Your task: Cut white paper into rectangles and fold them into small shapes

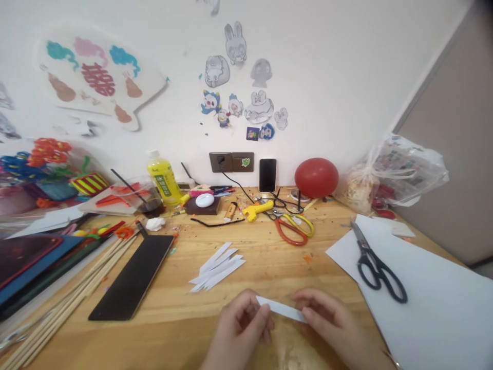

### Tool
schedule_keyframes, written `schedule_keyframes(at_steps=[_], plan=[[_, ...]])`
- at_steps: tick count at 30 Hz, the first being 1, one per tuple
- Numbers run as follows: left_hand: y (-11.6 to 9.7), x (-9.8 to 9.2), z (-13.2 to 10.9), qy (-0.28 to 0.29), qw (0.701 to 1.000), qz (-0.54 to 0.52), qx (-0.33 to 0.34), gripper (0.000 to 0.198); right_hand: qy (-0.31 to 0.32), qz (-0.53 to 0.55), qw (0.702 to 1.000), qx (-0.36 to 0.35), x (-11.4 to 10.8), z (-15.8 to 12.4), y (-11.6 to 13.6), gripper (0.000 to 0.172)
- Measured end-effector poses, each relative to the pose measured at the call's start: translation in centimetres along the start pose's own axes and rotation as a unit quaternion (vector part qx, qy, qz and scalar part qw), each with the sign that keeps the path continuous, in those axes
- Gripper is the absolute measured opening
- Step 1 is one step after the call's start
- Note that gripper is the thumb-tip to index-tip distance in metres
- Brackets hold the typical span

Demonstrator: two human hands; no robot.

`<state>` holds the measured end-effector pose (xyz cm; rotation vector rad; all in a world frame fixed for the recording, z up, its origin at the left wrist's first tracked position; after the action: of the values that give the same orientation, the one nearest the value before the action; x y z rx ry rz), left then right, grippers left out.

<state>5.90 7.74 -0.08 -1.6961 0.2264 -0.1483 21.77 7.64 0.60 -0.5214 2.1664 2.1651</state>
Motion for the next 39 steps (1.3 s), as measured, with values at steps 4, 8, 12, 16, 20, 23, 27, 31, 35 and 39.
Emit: schedule_keyframes(at_steps=[4, 8, 12, 16, 20, 23, 27, 31, 35, 39], plan=[[0.5, 0.0, 0.1, 0.005, 1.000, 0.029, -0.002, 0.043, 0.100, -0.100, 0.990, -0.009, 2.1, -0.1, 0.1, 0.030], [1.6, -0.1, 0.3, -0.003, 0.999, 0.010, -0.034, 0.048, 0.095, -0.180, 0.977, -0.057, 2.2, -0.2, 1.1, 0.024], [2.0, 0.1, 0.4, -0.007, 0.997, -0.030, -0.064, 0.051, 0.097, -0.182, 0.976, -0.075, 2.1, -0.2, 1.6, 0.024], [2.1, 0.2, 0.5, -0.017, 0.994, -0.061, -0.085, 0.053, 0.097, -0.165, 0.977, -0.091, 2.1, -0.3, 1.8, 0.024], [2.1, 0.1, 0.6, -0.024, 0.994, -0.066, -0.088, 0.052, 0.103, -0.160, 0.976, -0.108, 2.4, -0.4, 1.8, 0.026], [2.2, 0.0, 0.5, -0.025, 0.994, -0.056, -0.091, 0.052, 0.107, -0.167, 0.974, -0.112, 2.5, -0.5, 1.9, 0.027], [2.1, -0.1, 0.4, -0.026, 0.994, -0.056, -0.089, 0.052, 0.111, -0.179, 0.972, -0.106, 2.6, -0.3, 1.9, 0.029], [1.7, 0.0, 0.3, -0.023, 0.995, -0.057, -0.080, 0.049, 0.116, -0.171, 0.973, -0.104, 2.7, -0.3, 1.8, 0.031], [1.6, 0.1, 0.3, -0.021, 0.994, -0.072, -0.079, 0.048, 0.113, -0.159, 0.975, -0.104, 2.7, -0.3, 1.9, 0.031], [1.6, 0.2, 0.4, -0.010, 0.992, -0.095, -0.079, 0.049, 0.105, -0.154, 0.977, -0.102, 2.6, -0.2, 2.2, 0.030]])
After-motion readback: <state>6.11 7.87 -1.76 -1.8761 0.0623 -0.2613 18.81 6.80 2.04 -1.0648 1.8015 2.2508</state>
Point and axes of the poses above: each hand's wrist, its own z-axis towards the middle knuckle, its own x-axis out of the palm, y = z × x, the point moved 8 cm from there along z, towards the middle knuckle, and after that the axes turned 1 degree about z, right-handed, at the moved point
